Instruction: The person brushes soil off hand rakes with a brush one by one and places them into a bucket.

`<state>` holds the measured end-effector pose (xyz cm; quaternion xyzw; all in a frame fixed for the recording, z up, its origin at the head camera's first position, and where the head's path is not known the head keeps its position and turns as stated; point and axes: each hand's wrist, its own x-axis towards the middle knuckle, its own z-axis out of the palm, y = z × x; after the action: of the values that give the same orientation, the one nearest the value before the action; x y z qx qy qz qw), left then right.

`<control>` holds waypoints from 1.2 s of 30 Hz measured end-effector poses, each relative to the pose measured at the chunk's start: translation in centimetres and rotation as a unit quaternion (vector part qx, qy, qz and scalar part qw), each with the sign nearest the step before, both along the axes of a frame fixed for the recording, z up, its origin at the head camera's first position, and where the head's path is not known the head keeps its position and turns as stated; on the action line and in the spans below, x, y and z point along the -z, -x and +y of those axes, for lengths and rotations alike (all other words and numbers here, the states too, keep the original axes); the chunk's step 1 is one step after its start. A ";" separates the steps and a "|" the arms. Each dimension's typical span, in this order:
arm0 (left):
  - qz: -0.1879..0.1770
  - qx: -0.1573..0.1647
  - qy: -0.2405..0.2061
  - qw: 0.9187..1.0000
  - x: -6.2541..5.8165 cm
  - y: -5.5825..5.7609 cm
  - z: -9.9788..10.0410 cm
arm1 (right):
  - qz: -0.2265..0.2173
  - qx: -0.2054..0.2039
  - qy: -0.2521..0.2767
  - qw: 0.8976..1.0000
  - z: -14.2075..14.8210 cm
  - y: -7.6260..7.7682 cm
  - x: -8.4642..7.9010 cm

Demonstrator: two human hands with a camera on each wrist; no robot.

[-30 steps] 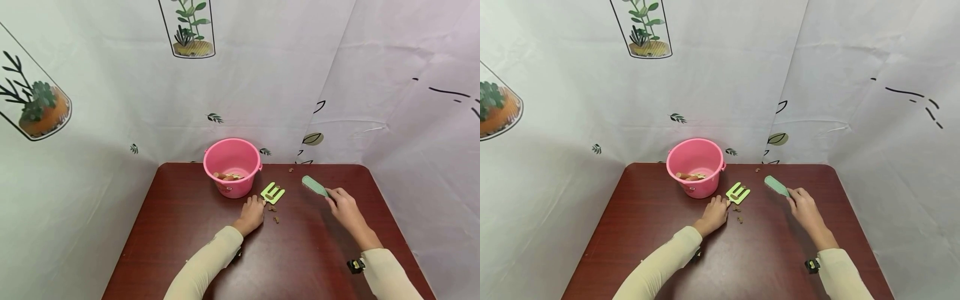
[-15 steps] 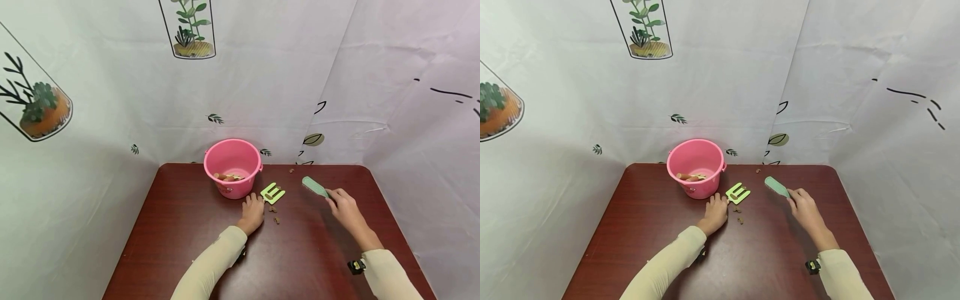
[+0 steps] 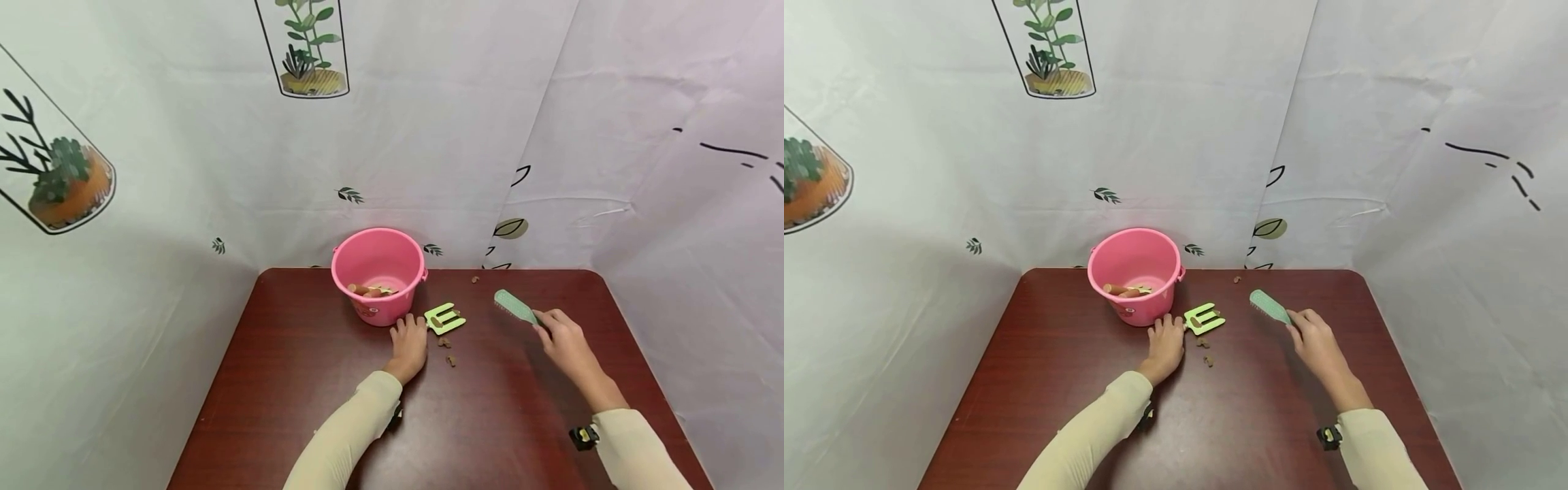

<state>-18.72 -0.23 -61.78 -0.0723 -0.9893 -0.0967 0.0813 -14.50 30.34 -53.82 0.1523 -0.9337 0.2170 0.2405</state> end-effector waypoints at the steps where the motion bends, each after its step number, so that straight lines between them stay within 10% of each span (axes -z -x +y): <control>1: 0.001 0.002 -0.001 1.000 -0.1 0.0 0.0 | 0.000 0.000 0.000 1.000 0.0 0.0 0.0; 24: 0.032 0.059 0.010 0.998 -3.1 -0.4 -1.0 | -0.013 -0.002 0.003 1.000 -0.7 0.4 -0.5; 36: 0.123 0.104 0.083 0.983 -6.7 -0.9 -1.4 | -0.032 -0.015 0.016 0.999 -2.9 0.3 -1.8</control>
<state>-17.84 -1.60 -55.05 -0.1926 -0.9634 -0.0125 0.1861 -14.76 27.44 -52.06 0.1555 -0.9348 0.2408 0.2096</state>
